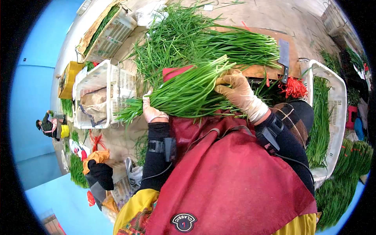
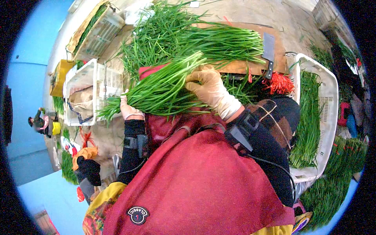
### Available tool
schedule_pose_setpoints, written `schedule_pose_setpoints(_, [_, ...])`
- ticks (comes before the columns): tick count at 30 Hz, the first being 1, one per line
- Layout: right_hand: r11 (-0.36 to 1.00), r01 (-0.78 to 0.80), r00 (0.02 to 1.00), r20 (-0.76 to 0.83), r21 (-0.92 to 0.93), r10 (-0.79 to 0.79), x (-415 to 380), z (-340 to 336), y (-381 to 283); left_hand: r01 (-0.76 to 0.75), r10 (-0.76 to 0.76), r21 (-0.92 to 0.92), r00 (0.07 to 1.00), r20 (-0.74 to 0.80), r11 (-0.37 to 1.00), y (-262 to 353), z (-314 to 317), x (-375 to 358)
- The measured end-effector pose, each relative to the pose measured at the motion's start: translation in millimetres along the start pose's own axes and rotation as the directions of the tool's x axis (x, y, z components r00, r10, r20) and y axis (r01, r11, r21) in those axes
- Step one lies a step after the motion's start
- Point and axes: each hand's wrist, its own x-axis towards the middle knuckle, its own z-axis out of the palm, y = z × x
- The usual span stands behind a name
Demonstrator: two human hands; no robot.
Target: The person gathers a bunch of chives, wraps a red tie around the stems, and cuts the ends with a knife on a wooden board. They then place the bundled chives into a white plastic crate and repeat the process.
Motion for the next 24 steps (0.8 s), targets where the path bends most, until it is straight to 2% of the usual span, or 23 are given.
schedule_pose_setpoints(3, [0.994,0.0,0.999,-0.036,0.107,0.004,-3,2,0,-0.004,0.005,-0.017,0.999,0.049,1.0,-1,-5,4])
schedule_pose_setpoints(5, [0.988,-0.082,0.978,-0.18,0.13,0.105,-1,0,6,0.006,-0.005,-0.023,1.0,0.031,1.0,-1,-5,4])
schedule_pose_setpoints(6, [0.971,-0.082,0.961,-0.24,0.223,0.136,-1,1,25,0.013,-0.013,-0.029,1.0,0.011,0.999,-1,-5,4])
schedule_pose_setpoints(7, [0.985,-0.108,0.942,-0.302,0.132,0.144,-1,-6,41,0.013,-0.013,-0.023,1.0,0.01,1.0,0,-6,4])
schedule_pose_setpoints(9, [0.983,-0.177,0.943,-0.275,0.056,0.186,-8,-30,78,-0.007,0.007,-0.018,0.999,-0.036,1.0,-1,-7,3])
schedule_pose_setpoints(11, [0.967,-0.25,0.923,-0.314,-0.054,0.221,-31,-56,91,0.033,-0.033,-0.005,0.998,-0.048,0.999,1,-11,3])
schedule_pose_setpoints(12, [0.867,-0.439,0.893,-0.221,-0.238,0.392,-42,-71,93,0.066,-0.066,-0.004,0.996,-0.059,0.998,2,-14,3])
schedule_pose_setpoints(13, [0.704,-0.569,0.812,-0.159,-0.425,0.561,-52,-84,94,0.075,-0.074,0.005,0.995,-0.06,0.997,2,-21,7])
schedule_pose_setpoints(15, [0.787,-0.542,0.799,0.108,-0.296,0.591,-82,-94,122,0.071,-0.072,-0.016,0.997,-0.033,0.997,-1,-38,19])
schedule_pose_setpoints(17, [0.864,-0.485,0.85,0.16,-0.136,0.502,-91,-85,118,0.054,-0.053,0.01,0.998,-0.038,0.999,-3,-37,18])
schedule_pose_setpoints(19, [0.839,-0.53,0.835,0.242,0.12,0.493,-85,-74,103,0.049,-0.049,0.013,0.999,-0.013,0.999,-3,-42,22])
schedule_pose_setpoints(21, [0.867,-0.477,0.853,0.314,0.141,0.418,-74,-59,92,0.074,-0.074,0.03,0.997,-0.019,0.997,-1,-37,15])
schedule_pose_setpoints(23, [0.801,-0.508,0.845,0.365,0.317,0.392,-67,-40,84,0.097,-0.096,0.044,0.995,-0.027,0.994,-1,-30,9])
schedule_pose_setpoints(24, [0.79,-0.541,0.814,0.416,0.287,0.406,-64,-33,85,0.065,-0.062,0.05,0.996,-0.063,0.997,-2,-27,8])
